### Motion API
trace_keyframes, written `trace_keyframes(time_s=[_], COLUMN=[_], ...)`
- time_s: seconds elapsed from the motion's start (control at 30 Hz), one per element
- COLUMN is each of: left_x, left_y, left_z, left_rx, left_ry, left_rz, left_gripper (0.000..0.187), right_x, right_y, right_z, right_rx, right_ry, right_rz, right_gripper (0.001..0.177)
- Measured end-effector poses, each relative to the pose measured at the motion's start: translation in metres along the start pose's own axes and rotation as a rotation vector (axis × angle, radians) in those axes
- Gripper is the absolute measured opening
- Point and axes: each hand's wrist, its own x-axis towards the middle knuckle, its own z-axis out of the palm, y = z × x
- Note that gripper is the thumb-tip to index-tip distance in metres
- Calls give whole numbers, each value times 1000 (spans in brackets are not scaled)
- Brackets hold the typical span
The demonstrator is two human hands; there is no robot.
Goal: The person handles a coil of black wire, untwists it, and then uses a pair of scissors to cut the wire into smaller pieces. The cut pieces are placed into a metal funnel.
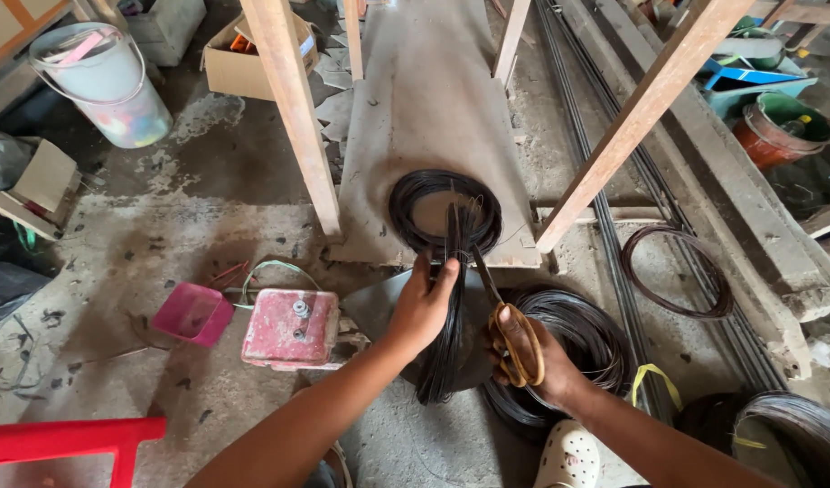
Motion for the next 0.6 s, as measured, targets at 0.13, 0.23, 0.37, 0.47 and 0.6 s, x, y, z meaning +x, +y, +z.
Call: trace_keyframes(time_s=[0.13,0.23,0.37,0.47,0.6], left_x=[5,0,-17,-44,-106], left_y=[-9,-4,30,88,174], left_z=[-3,-4,-7,-4,32], left_rx=[89,141,450,562,485], left_ry=[145,172,294,321,-106], left_rz=[223,289,521,865,799], left_gripper=[99,92,72,63,10], right_x=[3,4,6,13,8], right_y=[4,9,12,26,16], right_z=[-2,-3,-6,-17,-8], right_rx=[17,34,54,104,86], right_ry=[16,11,37,45,142], right_rz=[9,-5,3,0,83], right_gripper=[57,53,51,49,49])
